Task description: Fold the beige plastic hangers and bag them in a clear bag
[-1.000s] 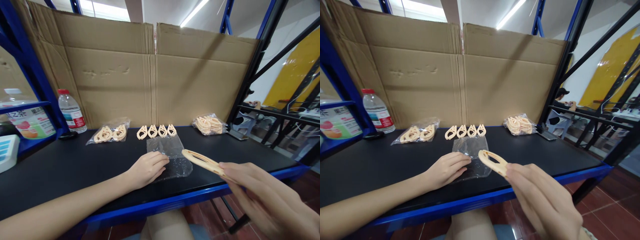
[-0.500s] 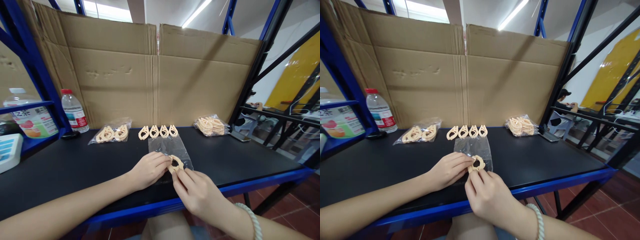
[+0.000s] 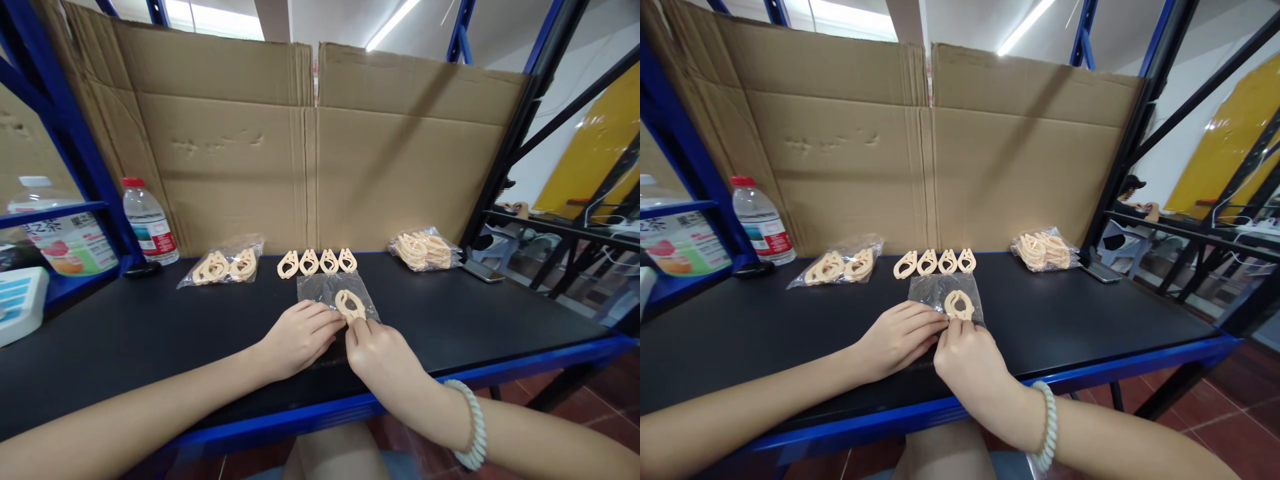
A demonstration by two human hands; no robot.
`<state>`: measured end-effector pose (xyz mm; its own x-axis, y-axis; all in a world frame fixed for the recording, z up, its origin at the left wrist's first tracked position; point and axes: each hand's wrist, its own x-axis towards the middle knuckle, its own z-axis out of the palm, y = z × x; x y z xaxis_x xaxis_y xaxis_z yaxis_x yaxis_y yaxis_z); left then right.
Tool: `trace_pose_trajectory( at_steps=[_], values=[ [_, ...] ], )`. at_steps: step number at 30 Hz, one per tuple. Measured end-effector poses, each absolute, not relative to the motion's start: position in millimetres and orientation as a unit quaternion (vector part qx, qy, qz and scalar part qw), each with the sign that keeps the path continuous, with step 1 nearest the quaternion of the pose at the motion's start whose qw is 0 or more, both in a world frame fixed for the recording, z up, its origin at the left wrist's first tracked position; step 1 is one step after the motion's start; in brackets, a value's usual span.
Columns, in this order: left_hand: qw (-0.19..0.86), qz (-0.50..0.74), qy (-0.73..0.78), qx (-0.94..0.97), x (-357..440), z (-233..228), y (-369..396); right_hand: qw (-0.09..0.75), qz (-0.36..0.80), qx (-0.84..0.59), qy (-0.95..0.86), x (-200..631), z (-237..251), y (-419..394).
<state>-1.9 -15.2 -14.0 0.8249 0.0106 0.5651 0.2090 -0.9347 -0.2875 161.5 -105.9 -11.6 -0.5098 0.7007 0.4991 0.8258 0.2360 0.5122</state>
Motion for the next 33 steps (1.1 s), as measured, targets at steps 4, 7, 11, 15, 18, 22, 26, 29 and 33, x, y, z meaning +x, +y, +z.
trace_pose_trajectory(
  at_steps=[4, 7, 11, 15, 18, 22, 26, 29, 33],
  values=[
    [0.17, -0.287, -0.061, -0.941, -1, -13, -16, 0.045, -0.321, -0.561, -0.761, 159, -5, -97],
    [0.172, -0.288, -0.062, -0.94, -1, -13, -16, 0.034, -0.269, -0.597, -0.755, 157, -2, -93],
    [0.178, -0.291, -0.062, -0.938, 0, -14, -15, 0.037, -0.235, -0.606, -0.759, 159, -2, -91],
    [0.175, -0.288, -0.061, -0.94, 0, -16, -14, 0.068, -0.271, -0.584, -0.762, 165, -6, -90],
    [0.171, -0.288, -0.059, -0.94, 0, -17, -13, 0.084, -0.292, -0.561, -0.77, 170, -10, -88],
    [0.166, -0.29, -0.053, -0.941, 0, -17, -13, 0.083, -0.293, -0.559, -0.771, 172, -13, -84],
    [0.164, -0.285, -0.059, -0.942, -1, -16, -13, 0.073, -0.281, -0.571, -0.768, 173, -7, -82],
    [0.154, -0.276, -0.064, -0.947, -2, -16, -13, 0.087, -0.245, -0.546, -0.797, 183, 4, -82],
    [0.141, -0.268, -0.067, -0.951, -2, -16, -13, 0.12, -0.101, -0.447, -0.881, 208, 20, -75]
  ],
)
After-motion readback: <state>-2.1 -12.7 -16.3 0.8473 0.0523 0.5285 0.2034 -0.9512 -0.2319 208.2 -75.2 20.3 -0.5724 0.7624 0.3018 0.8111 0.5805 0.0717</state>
